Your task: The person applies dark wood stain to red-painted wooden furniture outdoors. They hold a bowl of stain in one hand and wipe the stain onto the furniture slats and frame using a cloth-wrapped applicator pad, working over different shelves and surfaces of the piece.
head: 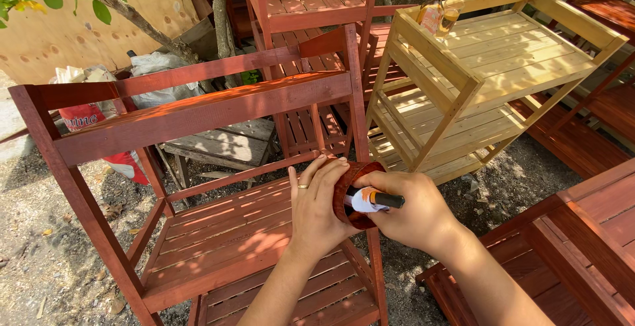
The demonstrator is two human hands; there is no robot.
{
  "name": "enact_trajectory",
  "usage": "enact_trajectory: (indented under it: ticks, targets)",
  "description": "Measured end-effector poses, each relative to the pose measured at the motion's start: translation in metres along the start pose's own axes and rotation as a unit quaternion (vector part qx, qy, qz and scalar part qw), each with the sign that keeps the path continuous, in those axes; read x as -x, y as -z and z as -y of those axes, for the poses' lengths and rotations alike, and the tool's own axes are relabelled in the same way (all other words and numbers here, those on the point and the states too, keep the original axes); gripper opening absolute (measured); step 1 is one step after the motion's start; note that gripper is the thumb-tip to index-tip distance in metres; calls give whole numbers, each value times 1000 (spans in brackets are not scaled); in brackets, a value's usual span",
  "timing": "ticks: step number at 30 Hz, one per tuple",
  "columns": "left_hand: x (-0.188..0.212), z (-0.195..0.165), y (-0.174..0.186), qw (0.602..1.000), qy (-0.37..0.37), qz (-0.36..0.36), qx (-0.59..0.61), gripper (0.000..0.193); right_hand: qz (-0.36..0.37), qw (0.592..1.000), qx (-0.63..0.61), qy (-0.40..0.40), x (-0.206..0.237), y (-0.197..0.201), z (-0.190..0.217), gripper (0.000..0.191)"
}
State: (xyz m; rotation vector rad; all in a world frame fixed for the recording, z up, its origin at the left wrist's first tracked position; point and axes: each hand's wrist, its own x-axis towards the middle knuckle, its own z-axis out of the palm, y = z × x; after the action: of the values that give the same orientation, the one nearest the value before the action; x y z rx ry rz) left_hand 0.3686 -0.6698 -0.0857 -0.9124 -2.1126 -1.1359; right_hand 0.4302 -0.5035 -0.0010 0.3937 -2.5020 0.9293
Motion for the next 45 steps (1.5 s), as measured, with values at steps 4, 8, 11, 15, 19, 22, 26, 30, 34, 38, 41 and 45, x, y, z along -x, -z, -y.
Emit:
enact_trajectory:
  ticks: [4,8,11,15,19,22,26,30,34,38,41,45]
  targets:
    - [-2,-1,5,999,-37,-24,-16,104,13,999,27,-24,-3,-1,1,31]
    - [-3,2,7,999,-40,-27,-18,105,5,1000,18,20,-5,1,3,36]
    - [-2,7,6,1000,-11,-24,-9,104,17,1000,-8,18,-7,2,6,34]
    - [3,20,7,1000,16,-10,6,104,43,999,6,6,-8,-6,13,33]
    - [11,39,10,1000,23,1,12,107,65,997,18,-28,-10,-18,22,33]
    - [18,55,12,999,34,12,14,110,74,995,19,-66,-10,-27,24,33]
    - [25,82,16,992,111,54,12,113,70,995,26,-67,-8,-33,26,36]
    - [37,107,20,979,200,17,38,107,36,993,59,-98,-10,-33,20,44]
    - [44,124,19,976,212,-31,39,106,4,976,201,81,-34,-50,-22,56]
    - [45,131,9,962,267,-12,53,109,30,900,366,236,-83,-90,-96,39]
    - [39,133,-3,961,273,-12,48,113,73,860,421,278,-119,-117,-149,35]
    - [32,136,-18,946,317,-5,71,116,81,841,448,293,-152,-139,-199,35]
